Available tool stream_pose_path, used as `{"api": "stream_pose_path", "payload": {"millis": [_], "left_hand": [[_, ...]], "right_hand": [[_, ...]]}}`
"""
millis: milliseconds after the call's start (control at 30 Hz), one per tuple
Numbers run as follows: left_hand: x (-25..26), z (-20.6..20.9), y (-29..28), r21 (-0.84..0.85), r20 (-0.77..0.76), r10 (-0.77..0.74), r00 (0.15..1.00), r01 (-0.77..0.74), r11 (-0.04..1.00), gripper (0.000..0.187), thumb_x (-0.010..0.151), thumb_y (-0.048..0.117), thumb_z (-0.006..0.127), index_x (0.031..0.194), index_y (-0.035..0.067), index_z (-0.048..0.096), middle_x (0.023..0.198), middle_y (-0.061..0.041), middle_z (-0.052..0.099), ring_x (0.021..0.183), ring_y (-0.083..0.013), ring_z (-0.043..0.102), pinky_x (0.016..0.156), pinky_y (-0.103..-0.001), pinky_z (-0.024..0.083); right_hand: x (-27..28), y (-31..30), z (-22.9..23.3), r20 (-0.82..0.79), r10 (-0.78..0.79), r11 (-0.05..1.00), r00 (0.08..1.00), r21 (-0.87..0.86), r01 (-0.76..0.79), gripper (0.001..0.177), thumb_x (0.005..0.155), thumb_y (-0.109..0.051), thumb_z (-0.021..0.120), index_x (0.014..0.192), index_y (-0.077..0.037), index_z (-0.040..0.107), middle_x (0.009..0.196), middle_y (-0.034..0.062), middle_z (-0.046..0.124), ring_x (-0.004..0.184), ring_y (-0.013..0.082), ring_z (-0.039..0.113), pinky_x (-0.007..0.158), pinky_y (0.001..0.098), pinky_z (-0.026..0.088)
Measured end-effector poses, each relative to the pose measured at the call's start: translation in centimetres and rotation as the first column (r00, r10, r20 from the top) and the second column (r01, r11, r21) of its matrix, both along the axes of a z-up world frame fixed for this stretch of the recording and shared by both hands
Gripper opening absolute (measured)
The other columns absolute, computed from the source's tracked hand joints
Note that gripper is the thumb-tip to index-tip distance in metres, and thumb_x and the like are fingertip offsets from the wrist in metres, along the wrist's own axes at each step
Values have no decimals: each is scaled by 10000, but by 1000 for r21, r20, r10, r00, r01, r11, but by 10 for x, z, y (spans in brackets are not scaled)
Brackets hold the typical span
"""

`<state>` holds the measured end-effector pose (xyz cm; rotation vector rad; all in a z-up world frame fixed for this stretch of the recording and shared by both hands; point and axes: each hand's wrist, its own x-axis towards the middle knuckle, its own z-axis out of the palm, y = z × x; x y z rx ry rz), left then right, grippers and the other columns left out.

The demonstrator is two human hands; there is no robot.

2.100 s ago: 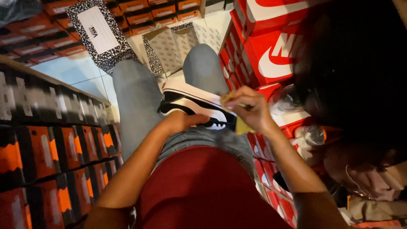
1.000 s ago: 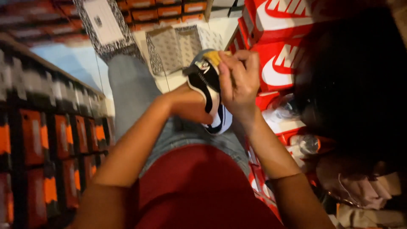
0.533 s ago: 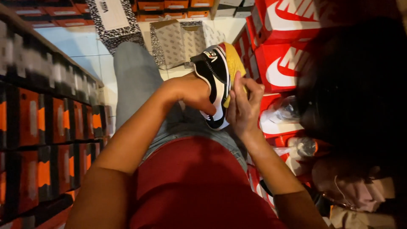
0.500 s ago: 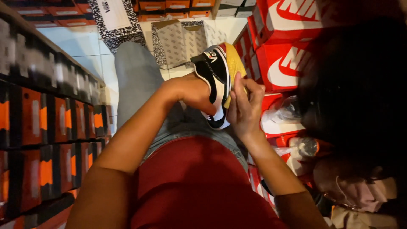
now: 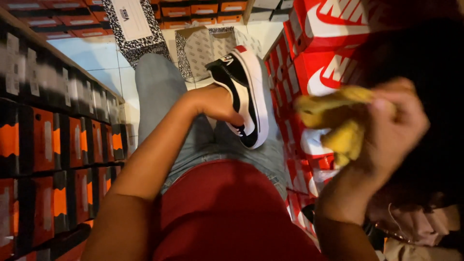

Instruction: The person wipes a black and white sneaker with a yellow cloth, focusing on the upper, sides, and sole. The person then places the shoe into a Vans box.

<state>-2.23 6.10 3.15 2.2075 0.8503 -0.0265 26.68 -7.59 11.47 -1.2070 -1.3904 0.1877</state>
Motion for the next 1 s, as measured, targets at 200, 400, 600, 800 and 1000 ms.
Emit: {"api": "stream_pose_path", "payload": {"millis": [200,400,600,800,1000], "left_hand": [[23,41,-27,93,-150,-82,985,97,991,433,704,466,726,954,117,667,925,-115,667,853,-302,603,791,-398,481],[18,36,-18,53,-101,-59,993,64,997,323,685,398,700,895,158,648,901,-106,669,805,-302,599,741,-414,478],[4,31,-11,-153,33,23,999,-18,988,886,694,629,766,1303,-7,667,1336,-219,654,1309,-372,582,1165,-506,410],[-52,-36,8,-367,90,381,920,-325,872,910,651,411,884,1353,-93,598,1389,-280,597,1305,-393,574,1149,-499,442],[-47,-13,-4,-379,234,312,921,-209,902,868,700,260,883,1397,-124,536,1427,-319,544,1325,-436,537,1153,-525,433]], "right_hand": [[-83,72,-18,-88,143,984,986,-99,-152,231,944,-73,787,1128,-115,653,1071,9,609,952,114,546,879,237,460],[-128,88,-38,-108,167,983,980,90,-157,157,981,-137,714,1107,-77,640,1052,86,647,1002,202,617,907,322,521],[-124,52,-100,355,263,949,897,72,-307,447,1085,-158,572,1508,-28,515,1457,190,550,1229,388,537,1058,457,394],[-94,2,-137,672,154,983,724,-32,-179,353,1027,-106,519,1328,-129,703,1290,69,703,1020,374,603,999,500,402],[-98,7,-131,519,241,964,820,-31,-264,367,982,-28,562,1289,-117,742,1278,83,721,1003,321,642,960,397,482]]}}
